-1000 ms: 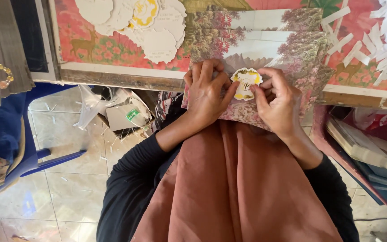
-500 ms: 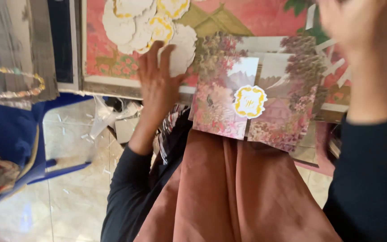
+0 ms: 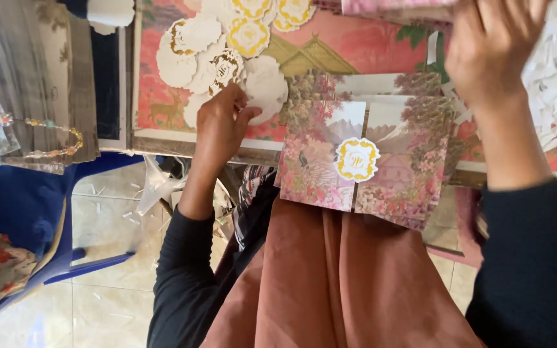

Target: Assembling decorative cards by placing paper emblems on them

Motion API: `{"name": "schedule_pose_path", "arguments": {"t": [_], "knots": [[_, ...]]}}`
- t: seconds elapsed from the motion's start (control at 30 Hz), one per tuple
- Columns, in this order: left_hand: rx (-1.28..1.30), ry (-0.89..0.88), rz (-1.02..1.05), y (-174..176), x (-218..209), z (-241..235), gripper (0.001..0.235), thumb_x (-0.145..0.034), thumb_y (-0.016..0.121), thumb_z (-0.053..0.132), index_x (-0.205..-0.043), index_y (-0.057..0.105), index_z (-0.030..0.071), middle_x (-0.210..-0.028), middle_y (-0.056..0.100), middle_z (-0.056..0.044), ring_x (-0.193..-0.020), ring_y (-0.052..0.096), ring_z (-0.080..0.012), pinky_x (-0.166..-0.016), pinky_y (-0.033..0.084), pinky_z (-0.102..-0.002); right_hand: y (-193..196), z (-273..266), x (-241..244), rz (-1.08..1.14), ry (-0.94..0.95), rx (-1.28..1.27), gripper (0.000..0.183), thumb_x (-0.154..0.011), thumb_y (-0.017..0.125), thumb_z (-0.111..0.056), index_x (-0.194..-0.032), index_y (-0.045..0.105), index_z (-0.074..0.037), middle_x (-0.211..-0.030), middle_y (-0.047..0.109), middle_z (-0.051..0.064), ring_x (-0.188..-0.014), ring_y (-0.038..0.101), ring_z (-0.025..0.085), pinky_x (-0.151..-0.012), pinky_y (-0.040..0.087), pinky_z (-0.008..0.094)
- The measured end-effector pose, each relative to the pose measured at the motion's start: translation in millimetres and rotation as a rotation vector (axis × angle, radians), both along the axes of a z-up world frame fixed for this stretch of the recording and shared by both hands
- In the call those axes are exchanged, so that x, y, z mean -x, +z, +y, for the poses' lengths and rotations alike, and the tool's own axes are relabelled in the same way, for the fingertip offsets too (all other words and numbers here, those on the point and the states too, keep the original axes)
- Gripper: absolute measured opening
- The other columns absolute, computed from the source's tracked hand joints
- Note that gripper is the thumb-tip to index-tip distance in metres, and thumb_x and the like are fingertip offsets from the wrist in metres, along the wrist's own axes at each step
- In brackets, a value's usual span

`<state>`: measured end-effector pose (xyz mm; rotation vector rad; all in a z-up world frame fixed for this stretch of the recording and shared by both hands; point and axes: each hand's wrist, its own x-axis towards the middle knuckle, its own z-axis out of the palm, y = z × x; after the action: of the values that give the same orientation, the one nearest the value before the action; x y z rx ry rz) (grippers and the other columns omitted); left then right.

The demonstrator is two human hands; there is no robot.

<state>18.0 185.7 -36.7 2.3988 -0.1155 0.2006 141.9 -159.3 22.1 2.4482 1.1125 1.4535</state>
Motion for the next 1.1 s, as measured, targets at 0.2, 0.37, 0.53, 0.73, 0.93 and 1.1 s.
{"name": "schedule_pose_path", "arguments": {"t": [0.2, 0.37, 0.53, 0.73, 0.93, 1.1], "knots": [[0.381, 0.177, 0.409, 3.4, -19.5, 3.0, 0.019, -0.091, 0.062, 0.012, -0.088, 0.043, 0.009, -0.067, 0.039, -0.002, -0.072, 0.057, -0.0133, -0.047, 0.059, -0.024, 22.4, -4.2, 120.5, 0.063, 0.068, -0.033, 0.026, -0.1, 0.054, -0.002, -0.085, 0.074, 0.003, -0.082, 0.066, 0.015, -0.07, 0.052, 0.025, -0.064, 0.038, 0.033], [0.328, 0.121, 0.459, 6.5, -24.1, 6.3, 0.032, -0.092, 0.058, 0.016, -0.119, 0.05, 0.002, -0.062, 0.032, 0.001, -0.062, 0.058, -0.0115, -0.044, 0.047, -0.024, -8.8, 0.2, 193.3, 0.355, 0.065, 0.021, 0.012, -0.087, 0.062, -0.005, -0.083, 0.072, 0.0, -0.086, 0.072, 0.012, -0.079, 0.065, 0.025, -0.065, 0.049, 0.034], [0.563, 0.139, 0.482, 21.8, -26.2, 0.9, 0.013, -0.095, 0.041, 0.012, -0.106, 0.046, 0.008, -0.086, 0.067, -0.009, -0.071, 0.07, -0.013, -0.046, 0.054, -0.026, -25.5, 13.6, 200.9, 0.427, 0.054, 0.13, 0.017, -0.091, 0.052, -0.003, -0.082, 0.067, -0.006, -0.093, 0.068, 0.009, -0.086, 0.062, 0.022, -0.07, 0.047, 0.032], [0.225, 0.274, 0.07, -1.8, -20.2, -10.0, 0.03, -0.087, 0.066, 0.024, -0.079, 0.04, 0.01, -0.07, 0.04, -0.004, -0.063, 0.037, -0.0161, -0.056, 0.035, -0.031, -15.5, 0.8, 197.1, 0.716, 0.14, 0.047, 0.031, -0.083, 0.069, -0.038, -0.094, 0.065, -0.009, -0.105, 0.065, 0.006, -0.094, 0.058, 0.022, -0.08, 0.044, 0.033], [0.558, 0.032, -0.108, 32.2, 14.6, -102.5, 0.021, -0.079, 0.075, 0.014, -0.091, 0.064, 0.001, -0.071, 0.06, -0.013, -0.067, 0.058, -0.0205, -0.065, 0.05, -0.036, 7.5, 19.7, 166.8, 0.517, 0.164, -0.399, 0.022, -0.091, 0.065, -0.013, -0.105, 0.069, 0.004, -0.103, 0.066, 0.018, -0.089, 0.065, 0.03, -0.076, 0.052, 0.036], [0.627, -0.143, -0.201, 51.7, 34.3, -148.8, 0.005, -0.083, 0.07, 0.012, -0.084, 0.067, 0.008, -0.075, 0.057, -0.003, -0.064, 0.056, -0.0192, -0.062, 0.049, -0.027, 9.5, 44.6, 150.4, 0.471, 0.107, -0.528, 0.023, -0.095, 0.06, -0.013, -0.104, 0.065, 0.008, -0.097, 0.064, 0.021, -0.084, 0.065, 0.032, -0.073, 0.054, 0.038]]}}
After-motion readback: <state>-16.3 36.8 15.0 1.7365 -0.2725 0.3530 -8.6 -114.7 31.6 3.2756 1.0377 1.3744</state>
